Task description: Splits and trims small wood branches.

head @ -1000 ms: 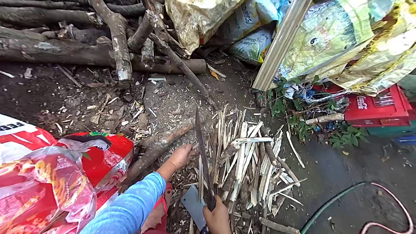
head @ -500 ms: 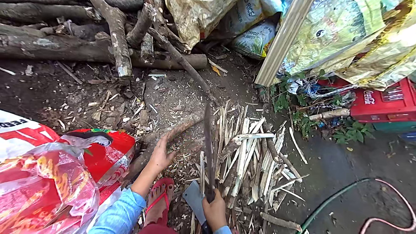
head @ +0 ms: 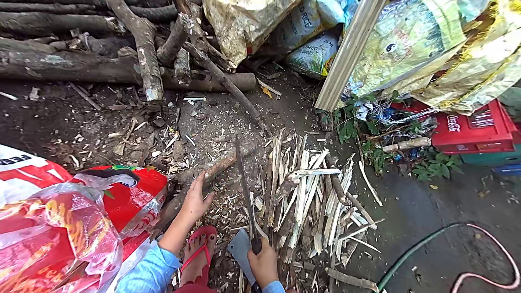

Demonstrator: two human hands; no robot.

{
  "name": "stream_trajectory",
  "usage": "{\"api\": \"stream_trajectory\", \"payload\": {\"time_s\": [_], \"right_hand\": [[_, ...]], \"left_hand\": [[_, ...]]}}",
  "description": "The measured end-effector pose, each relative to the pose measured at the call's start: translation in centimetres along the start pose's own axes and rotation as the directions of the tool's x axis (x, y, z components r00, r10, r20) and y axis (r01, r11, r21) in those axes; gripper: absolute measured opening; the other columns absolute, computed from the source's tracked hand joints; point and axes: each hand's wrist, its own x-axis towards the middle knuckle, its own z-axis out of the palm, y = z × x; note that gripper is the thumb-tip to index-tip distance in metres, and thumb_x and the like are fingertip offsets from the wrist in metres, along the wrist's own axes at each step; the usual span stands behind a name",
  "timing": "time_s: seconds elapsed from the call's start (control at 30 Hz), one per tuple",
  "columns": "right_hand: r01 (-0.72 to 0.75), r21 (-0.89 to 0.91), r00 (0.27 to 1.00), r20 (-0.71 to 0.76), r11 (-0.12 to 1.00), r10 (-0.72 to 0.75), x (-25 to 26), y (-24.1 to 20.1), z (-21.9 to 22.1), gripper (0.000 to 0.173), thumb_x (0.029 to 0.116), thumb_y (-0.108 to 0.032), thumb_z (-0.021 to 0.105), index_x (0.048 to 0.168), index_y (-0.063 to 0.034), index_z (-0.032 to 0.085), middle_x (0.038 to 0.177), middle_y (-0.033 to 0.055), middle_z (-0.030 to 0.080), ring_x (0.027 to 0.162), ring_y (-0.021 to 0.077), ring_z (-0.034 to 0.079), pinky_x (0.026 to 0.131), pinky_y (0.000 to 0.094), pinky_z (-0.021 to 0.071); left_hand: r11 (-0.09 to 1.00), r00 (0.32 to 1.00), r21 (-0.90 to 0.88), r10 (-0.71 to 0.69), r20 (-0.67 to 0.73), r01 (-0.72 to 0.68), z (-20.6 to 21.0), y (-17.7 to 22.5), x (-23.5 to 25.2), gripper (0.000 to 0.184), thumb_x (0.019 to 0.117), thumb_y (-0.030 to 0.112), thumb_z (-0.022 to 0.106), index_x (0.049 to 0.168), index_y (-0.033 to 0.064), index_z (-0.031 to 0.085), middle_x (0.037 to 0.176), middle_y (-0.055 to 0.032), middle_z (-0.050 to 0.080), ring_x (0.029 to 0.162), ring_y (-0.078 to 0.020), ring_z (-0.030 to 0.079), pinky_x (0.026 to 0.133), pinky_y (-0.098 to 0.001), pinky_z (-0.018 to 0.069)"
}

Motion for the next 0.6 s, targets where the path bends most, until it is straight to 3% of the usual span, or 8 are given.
{"api": "stream_trajectory", "payload": {"time_s": [0.07, 0.13, 0.23, 0.33, 0.47, 0.6], "right_hand": [[0.066, 0.062, 0.995, -0.076, 0.996, -0.061, -0.6, 0.3, 0.2, 0.041, 0.0882, -0.012, 0.072, 0.123, 0.0078, 0.064, 0.095, 0.0253, 0.072, 0.090, 0.0400, 0.071, 0.085, 0.0579, 0.0551], [0.042, 0.074, 0.994, -0.100, 0.996, -0.034, -0.5, 1.0, 1.4, 0.042, 0.0886, -0.011, 0.072, 0.125, 0.0092, 0.063, 0.098, 0.0275, 0.072, 0.092, 0.0423, 0.071, 0.086, 0.0593, 0.0550], [-0.120, -0.031, 0.991, 0.062, 0.992, 0.121, 1.3, 1.6, 2.0, 0.047, 0.0936, -0.017, 0.069, 0.135, 0.0017, 0.059, 0.110, 0.0246, 0.072, 0.106, 0.0389, 0.070, 0.095, 0.0558, 0.0537], [-0.051, 0.012, 0.998, 0.047, 0.999, 0.051, 1.0, 0.9, 0.6, 0.042, 0.0906, -0.013, 0.070, 0.129, 0.0033, 0.063, 0.102, 0.0237, 0.072, 0.098, 0.0375, 0.071, 0.090, 0.0552, 0.0545], [0.072, 0.117, 0.993, -0.105, 0.991, -0.060, -0.7, 1.0, 1.0, 0.041, 0.0879, -0.010, 0.074, 0.122, 0.0103, 0.064, 0.092, 0.0268, 0.071, 0.086, 0.0406, 0.071, 0.082, 0.0583, 0.0553], [-0.141, -0.081, 0.985, 0.086, 0.987, 0.147, 1.6, 1.4, 1.7, 0.045, 0.0945, -0.017, 0.068, 0.135, 0.0001, 0.059, 0.112, 0.0232, 0.072, 0.108, 0.0377, 0.070, 0.097, 0.0555, 0.0534]], "left_hand": [[1.000, 1.000, -0.005, -0.003, -0.009, 0.003, -0.2, -0.2, -0.2, 0.080, 0.0922, 0.007, 0.070, 0.158, -0.0060, 0.026, 0.155, -0.0295, 0.042, 0.139, -0.0417, 0.049, 0.117, -0.0493, 0.0401], [1.000, 1.000, -0.005, -0.025, -0.004, 0.025, -0.3, -0.6, -0.5, 0.081, 0.0925, 0.007, 0.070, 0.158, -0.0065, 0.026, 0.154, -0.0301, 0.043, 0.139, -0.0421, 0.049, 0.117, -0.0502, 0.0400], [0.999, 0.999, 0.001, -0.034, 0.015, 0.034, -0.1, -0.8, -0.6, 0.080, 0.0928, 0.006, 0.069, 0.158, -0.0070, 0.025, 0.155, -0.0299, 0.042, 0.139, -0.0413, 0.050, 0.117, -0.0483, 0.0403], [0.999, 0.999, 0.010, -0.036, 0.039, 0.036, -0.1, -0.4, -0.8, 0.079, 0.0935, 0.006, 0.068, 0.158, -0.0068, 0.025, 0.155, -0.0303, 0.042, 0.139, -0.0413, 0.049, 0.118, -0.0477, 0.0394], [1.000, 1.000, -0.014, -0.005, 0.011, 0.005, 0.2, -0.8, -0.8, 0.078, 0.0921, 0.005, 0.069, 0.157, -0.0092, 0.027, 0.153, -0.0310, 0.045, 0.138, -0.0417, 0.050, 0.117, -0.0476, 0.0401], [0.998, 0.996, 0.008, -0.059, 0.065, 0.059, 0.2, -0.9, -1.0, 0.079, 0.0940, 0.007, 0.068, 0.159, -0.0070, 0.024, 0.153, -0.0295, 0.044, 0.140, -0.0401, 0.049, 0.118, -0.0463, 0.0392]]}}
